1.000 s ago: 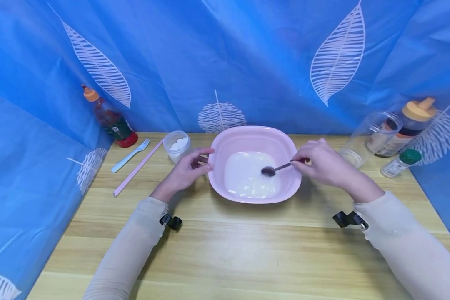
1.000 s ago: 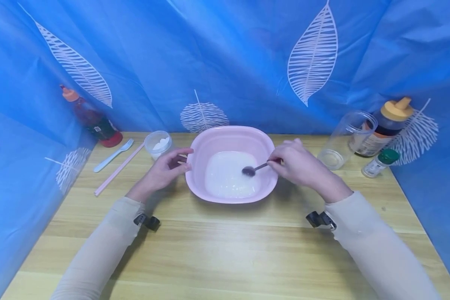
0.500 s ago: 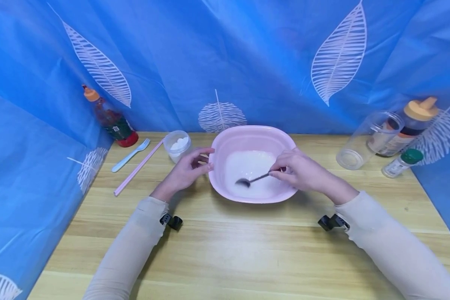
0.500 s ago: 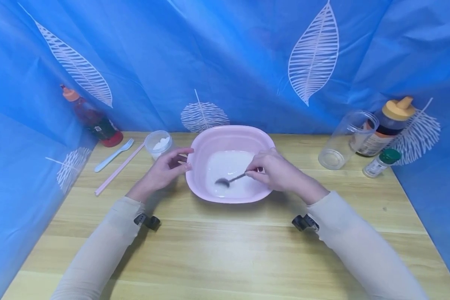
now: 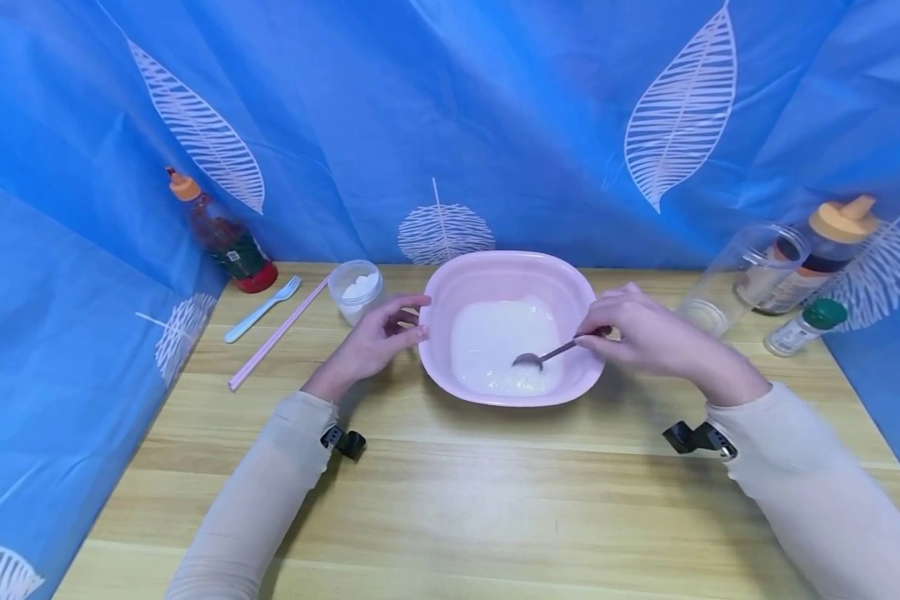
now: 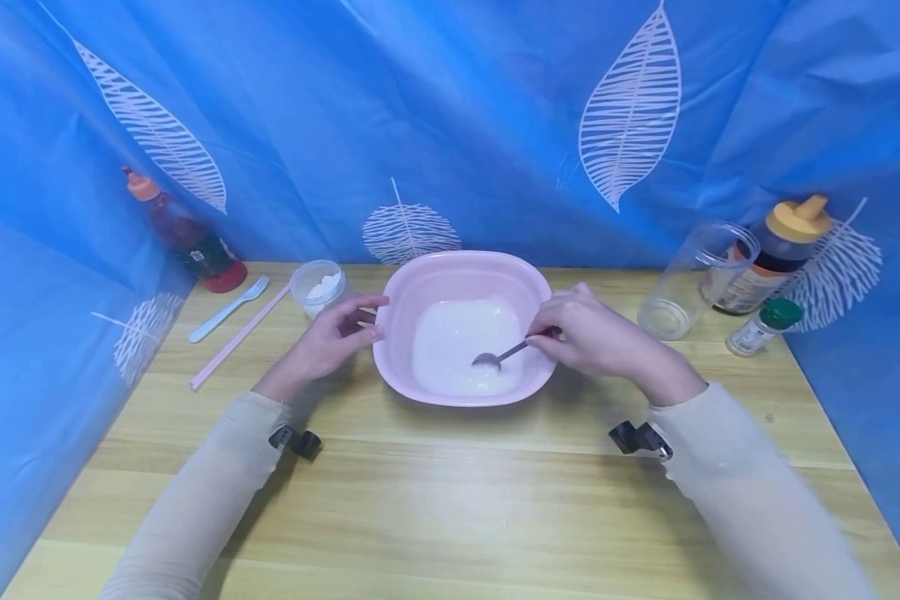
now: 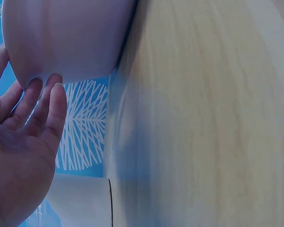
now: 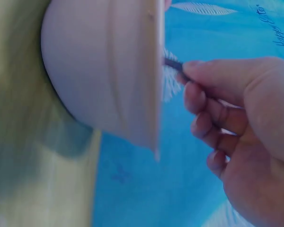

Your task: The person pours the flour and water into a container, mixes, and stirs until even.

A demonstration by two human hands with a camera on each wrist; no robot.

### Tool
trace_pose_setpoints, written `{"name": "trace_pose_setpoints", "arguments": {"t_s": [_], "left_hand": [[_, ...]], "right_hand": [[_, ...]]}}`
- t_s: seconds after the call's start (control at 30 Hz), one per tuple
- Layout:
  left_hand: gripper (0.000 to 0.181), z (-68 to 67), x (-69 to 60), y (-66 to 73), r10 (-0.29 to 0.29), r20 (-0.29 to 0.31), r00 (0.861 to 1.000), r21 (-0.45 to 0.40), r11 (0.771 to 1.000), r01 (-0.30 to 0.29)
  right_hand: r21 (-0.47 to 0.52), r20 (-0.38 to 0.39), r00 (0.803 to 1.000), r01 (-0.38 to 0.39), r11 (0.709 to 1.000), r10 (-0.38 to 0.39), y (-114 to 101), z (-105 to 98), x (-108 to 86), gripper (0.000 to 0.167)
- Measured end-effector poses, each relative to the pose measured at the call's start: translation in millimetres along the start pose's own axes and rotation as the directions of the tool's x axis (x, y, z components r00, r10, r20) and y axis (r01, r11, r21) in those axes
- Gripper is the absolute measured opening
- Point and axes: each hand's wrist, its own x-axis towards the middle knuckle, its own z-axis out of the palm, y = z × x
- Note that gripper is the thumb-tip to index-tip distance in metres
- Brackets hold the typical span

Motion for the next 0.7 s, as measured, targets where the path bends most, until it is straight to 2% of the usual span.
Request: {"name": "trace_pose_setpoints", "arguments": {"t_s": [0.13, 0.37, 0.5, 0.7], "left_hand": [[0.051, 0.7, 0.6, -0.4, -0.003, 0.009, 1.0, -0.01, 1.0, 0.003], [0.05, 0.1, 1.7, -1.9, -0.006, 0.016, 1.0, -0.009, 1.0, 0.006], [0.05, -0.9, 1.2, -1.8, -0.011, 0.014, 1.0, -0.009, 1.0, 0.011], [0.05, -0.9, 1.5, -3.9, -0.009, 0.005, 1.0, -0.01, 1.0, 0.009]], "right_hand": [[0.066, 0.01, 0.999, -0.033, 0.997, 0.032, -3, 15, 12.6, 0.006], [0.085, -0.098, 0.988, -0.109, 0.99, 0.117, -4, 35, 35.4, 0.01], [0.039, -0.143, 0.98, -0.131, 0.991, 0.136, 0, 36, 40.5, 0.012], [-0.037, -0.207, 0.965, -0.172, 0.984, 0.161, 11, 25, 30.2, 0.011]]}}
